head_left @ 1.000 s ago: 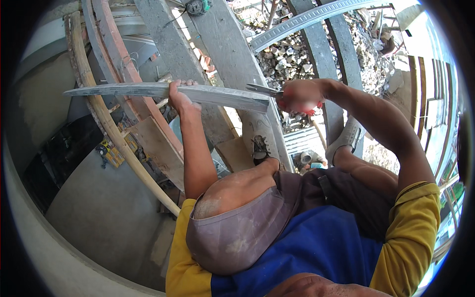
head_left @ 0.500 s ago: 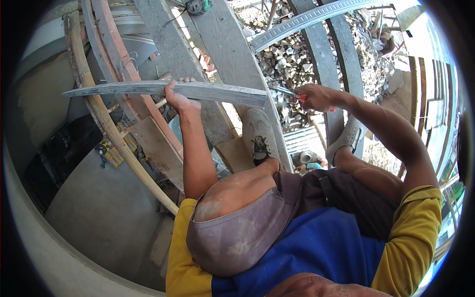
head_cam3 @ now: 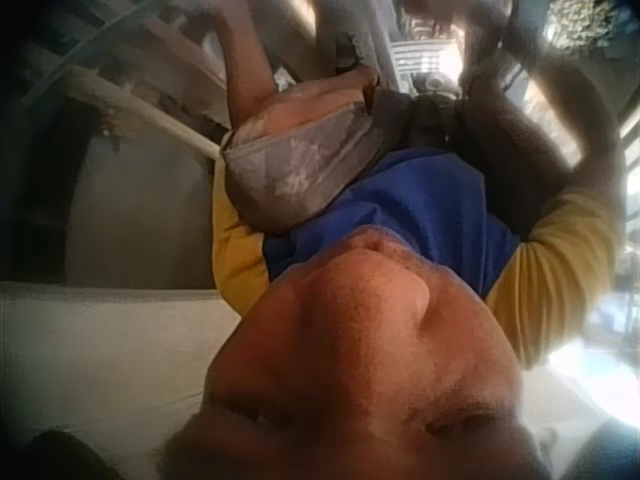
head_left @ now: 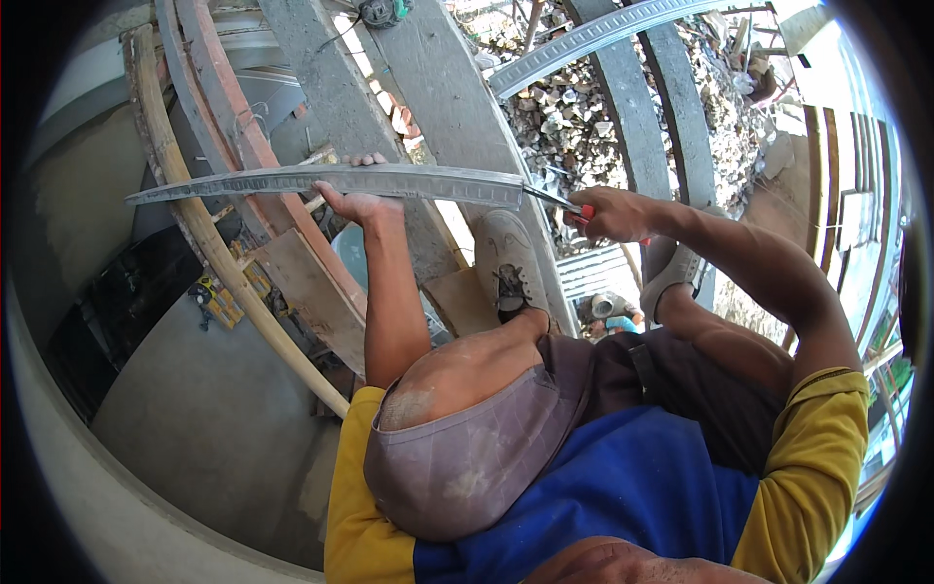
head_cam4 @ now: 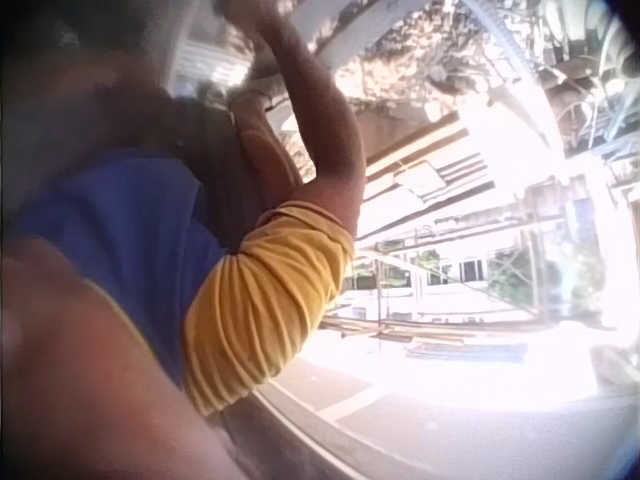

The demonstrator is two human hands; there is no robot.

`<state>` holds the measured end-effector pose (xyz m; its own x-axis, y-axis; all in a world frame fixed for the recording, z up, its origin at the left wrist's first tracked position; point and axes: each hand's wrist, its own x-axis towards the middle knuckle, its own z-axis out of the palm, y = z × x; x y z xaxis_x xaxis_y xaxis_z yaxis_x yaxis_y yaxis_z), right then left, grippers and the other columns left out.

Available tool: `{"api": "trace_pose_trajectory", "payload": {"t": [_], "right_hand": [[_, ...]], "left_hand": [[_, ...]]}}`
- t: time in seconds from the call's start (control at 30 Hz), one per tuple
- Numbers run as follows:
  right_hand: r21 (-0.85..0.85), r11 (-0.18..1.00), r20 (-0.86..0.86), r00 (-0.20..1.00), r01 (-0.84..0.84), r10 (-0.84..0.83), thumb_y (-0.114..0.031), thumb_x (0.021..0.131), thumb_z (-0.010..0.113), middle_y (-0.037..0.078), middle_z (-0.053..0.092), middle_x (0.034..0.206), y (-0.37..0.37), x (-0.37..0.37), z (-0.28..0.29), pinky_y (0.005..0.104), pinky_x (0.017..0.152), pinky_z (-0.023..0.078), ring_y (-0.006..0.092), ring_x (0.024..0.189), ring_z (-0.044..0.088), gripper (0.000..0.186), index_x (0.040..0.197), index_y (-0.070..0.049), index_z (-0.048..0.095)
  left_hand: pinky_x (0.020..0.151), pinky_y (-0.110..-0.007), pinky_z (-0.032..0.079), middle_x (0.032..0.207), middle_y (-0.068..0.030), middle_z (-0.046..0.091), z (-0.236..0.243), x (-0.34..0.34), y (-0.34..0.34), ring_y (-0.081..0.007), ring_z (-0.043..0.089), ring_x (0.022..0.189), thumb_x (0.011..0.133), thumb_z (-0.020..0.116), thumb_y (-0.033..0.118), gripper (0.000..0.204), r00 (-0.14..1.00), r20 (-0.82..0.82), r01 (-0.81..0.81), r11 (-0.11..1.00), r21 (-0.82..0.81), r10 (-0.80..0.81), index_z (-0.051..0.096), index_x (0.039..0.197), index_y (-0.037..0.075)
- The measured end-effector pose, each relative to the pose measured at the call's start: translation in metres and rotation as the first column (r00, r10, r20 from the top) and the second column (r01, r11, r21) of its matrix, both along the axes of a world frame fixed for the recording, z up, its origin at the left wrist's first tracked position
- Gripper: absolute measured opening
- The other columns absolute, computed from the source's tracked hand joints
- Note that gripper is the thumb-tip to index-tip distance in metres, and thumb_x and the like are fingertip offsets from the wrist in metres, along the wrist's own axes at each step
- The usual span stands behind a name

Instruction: Measure a metal stud with a tape measure and cut it using tin snips.

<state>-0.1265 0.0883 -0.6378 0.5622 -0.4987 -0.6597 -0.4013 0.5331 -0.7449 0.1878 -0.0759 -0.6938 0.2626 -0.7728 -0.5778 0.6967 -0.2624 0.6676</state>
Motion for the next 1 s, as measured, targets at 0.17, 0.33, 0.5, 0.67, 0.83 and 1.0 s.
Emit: {"api": "trace_pose_trajectory", "payload": {"t": [0.17, 0.33, 0.5, 0.67, 0.83, 1.0], "right_hand": [[-0.133, 0.990, -0.152, 0.986, 0.046, -0.066, -0.015, 0.071, 0.056, 0.024, 0.063, 0.086, -0.005, 0.021, 0.000, 0.0462, 0.076, 0.046, 0.0402, 0.086, 0.062, 0.028, 0.092, 0.004, 0.057], [-0.122, 0.992, -0.206, 0.978, -0.005, -0.021, -0.014, 0.072, 0.056, 0.024, 0.062, 0.081, -0.015, 0.027, 0.012, 0.0483, 0.076, 0.046, 0.0422, 0.083, 0.061, 0.024, 0.088, 0.003, 0.055], [-0.121, 0.991, -0.151, 0.986, 0.052, -0.070, -0.014, 0.071, 0.056, 0.024, 0.062, 0.080, -0.009, 0.026, 0.004, 0.0477, 0.074, 0.045, 0.0400, 0.081, 0.061, 0.024, 0.087, 0.003, 0.055], [-0.135, 0.988, -0.149, 0.984, 0.074, -0.094, -0.014, 0.070, 0.056, 0.023, 0.061, 0.079, -0.007, 0.027, -0.002, 0.0476, 0.073, 0.045, 0.0391, 0.079, 0.061, 0.023, 0.085, 0.003, 0.055], [-0.123, 0.992, -0.183, 0.981, 0.037, -0.059, -0.015, 0.070, 0.056, 0.024, 0.060, 0.079, -0.012, 0.027, 0.001, 0.0473, 0.073, 0.045, 0.0392, 0.080, 0.061, 0.023, 0.084, 0.003, 0.055], [-0.205, 0.979, -0.223, 0.974, -0.005, -0.042, -0.015, 0.074, 0.054, 0.026, 0.062, 0.077, -0.010, 0.029, -0.006, 0.0485, 0.071, 0.047, 0.0406, 0.074, 0.062, 0.020, 0.080, 0.005, 0.055]], "left_hand": [[0.064, -0.038, 0.040, 0.076, -0.0058, 0.042, -0.004, -0.004, 0.001, -0.0209, 0.044, 0.064, 0.095, 0.024, 0.066, 0.061, 0.999, 0.018, 0.039, 0.999, 0.013, -0.039, 0.041, 0.094, 0.008], [0.063, -0.036, 0.039, 0.075, -0.0048, 0.041, -0.006, 0.002, 0.002, -0.0202, 0.043, 0.061, 0.094, 0.028, 0.067, 0.060, 0.999, 0.008, 0.052, 0.999, 0.013, -0.052, 0.040, 0.091, 0.009], [0.063, -0.036, 0.039, 0.073, -0.0043, 0.041, -0.006, -0.003, 0.001, -0.0198, 0.042, 0.061, 0.093, 0.031, 0.069, 0.060, 0.999, 0.001, 0.044, 0.999, 0.020, -0.044, 0.040, 0.090, 0.009], [0.063, -0.036, 0.039, 0.073, -0.0045, 0.042, -0.006, -0.003, -0.001, -0.0200, 0.042, 0.060, 0.092, 0.033, 0.069, 0.060, 0.999, -0.031, 0.029, 0.999, 0.039, -0.028, 0.040, 0.090, 0.010], [0.062, -0.036, 0.039, 0.074, -0.0045, 0.042, -0.009, 0.003, 0.000, -0.0200, 0.042, 0.060, 0.092, 0.033, 0.069, 0.061, 0.999, -0.009, 0.049, 0.997, 0.052, -0.048, 0.041, 0.089, 0.009], [0.062, -0.036, 0.038, 0.073, -0.0044, 0.041, -0.010, 0.002, 0.003, -0.0201, 0.041, 0.060, 0.091, 0.033, 0.070, 0.062, 0.999, -0.017, 0.042, 0.998, 0.052, -0.041, 0.041, 0.088, 0.009]]}}
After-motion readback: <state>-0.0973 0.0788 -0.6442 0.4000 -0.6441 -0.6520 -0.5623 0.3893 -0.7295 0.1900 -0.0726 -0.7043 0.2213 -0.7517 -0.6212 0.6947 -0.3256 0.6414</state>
